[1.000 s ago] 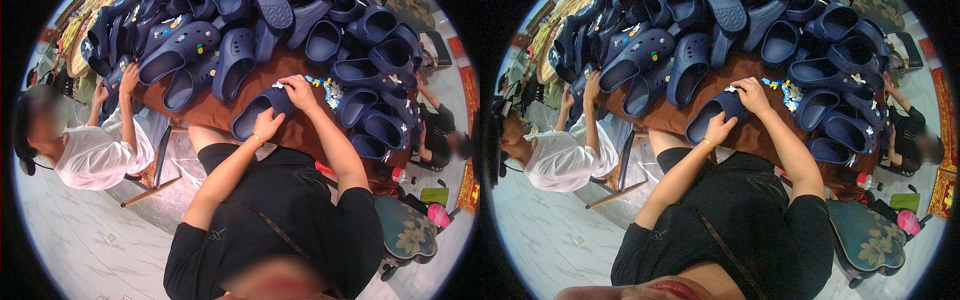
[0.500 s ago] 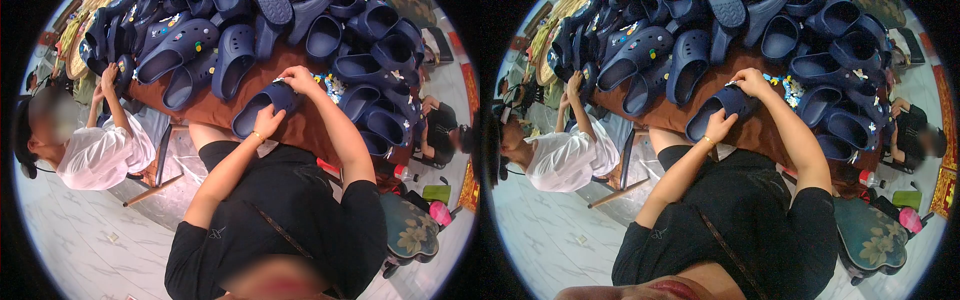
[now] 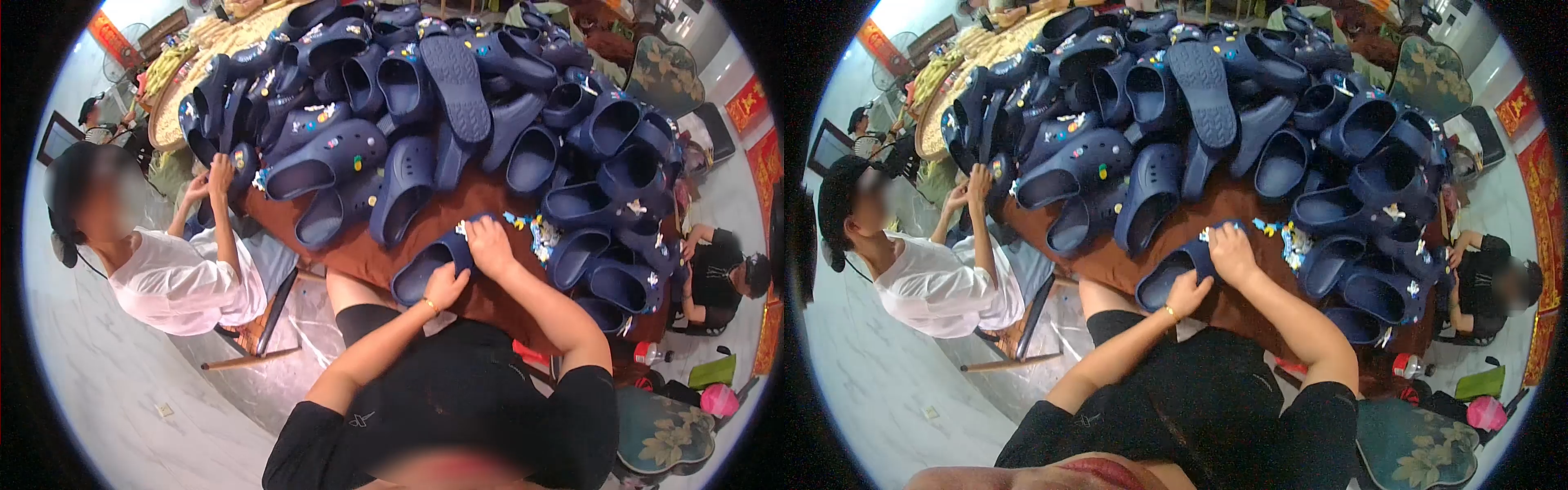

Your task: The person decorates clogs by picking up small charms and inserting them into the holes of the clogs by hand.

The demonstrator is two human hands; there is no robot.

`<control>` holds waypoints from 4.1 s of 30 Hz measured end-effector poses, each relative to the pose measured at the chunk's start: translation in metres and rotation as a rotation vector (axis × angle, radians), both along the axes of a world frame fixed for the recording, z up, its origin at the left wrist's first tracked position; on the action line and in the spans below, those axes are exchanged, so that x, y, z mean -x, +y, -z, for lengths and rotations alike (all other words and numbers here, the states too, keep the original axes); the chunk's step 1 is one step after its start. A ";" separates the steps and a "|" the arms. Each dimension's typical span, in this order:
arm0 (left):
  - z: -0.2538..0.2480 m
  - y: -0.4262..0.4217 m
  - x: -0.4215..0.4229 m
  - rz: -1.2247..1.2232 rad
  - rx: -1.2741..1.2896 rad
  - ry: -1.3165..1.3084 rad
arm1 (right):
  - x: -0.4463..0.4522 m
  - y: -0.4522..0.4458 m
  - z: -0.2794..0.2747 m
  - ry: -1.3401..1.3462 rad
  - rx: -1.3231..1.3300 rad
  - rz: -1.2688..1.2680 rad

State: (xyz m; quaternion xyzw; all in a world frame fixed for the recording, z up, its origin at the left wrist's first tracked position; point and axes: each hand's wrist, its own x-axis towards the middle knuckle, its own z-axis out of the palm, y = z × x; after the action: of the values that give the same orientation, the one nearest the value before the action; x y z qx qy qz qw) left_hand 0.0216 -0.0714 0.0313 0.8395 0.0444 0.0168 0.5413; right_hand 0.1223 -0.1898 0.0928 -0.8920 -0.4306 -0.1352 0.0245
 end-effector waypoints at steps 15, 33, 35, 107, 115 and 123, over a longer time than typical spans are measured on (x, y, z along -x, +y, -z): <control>-0.016 0.001 0.003 0.016 -0.100 0.053 | -0.017 0.008 -0.030 0.371 0.037 0.083; -0.007 0.001 -0.001 0.025 -0.045 -0.029 | -0.069 0.027 -0.022 0.846 0.301 0.468; -0.003 -0.003 0.000 0.014 -0.058 0.017 | -0.078 0.040 -0.024 0.882 0.401 0.487; -0.019 0.012 0.003 -0.075 0.320 0.091 | 0.088 -0.022 0.035 0.040 -0.461 0.288; 0.003 0.016 0.000 -0.085 0.233 0.060 | 0.076 -0.003 0.037 -0.121 -0.176 0.158; -0.005 0.012 0.000 -0.095 0.283 0.135 | 0.111 -0.036 0.035 0.610 -0.781 0.414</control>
State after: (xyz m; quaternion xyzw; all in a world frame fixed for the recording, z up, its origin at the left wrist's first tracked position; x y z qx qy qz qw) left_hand 0.0219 -0.0593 0.0366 0.7509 0.1223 -0.0202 0.6487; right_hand 0.0115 -0.2255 0.0581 -0.8816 -0.1369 -0.0221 0.4513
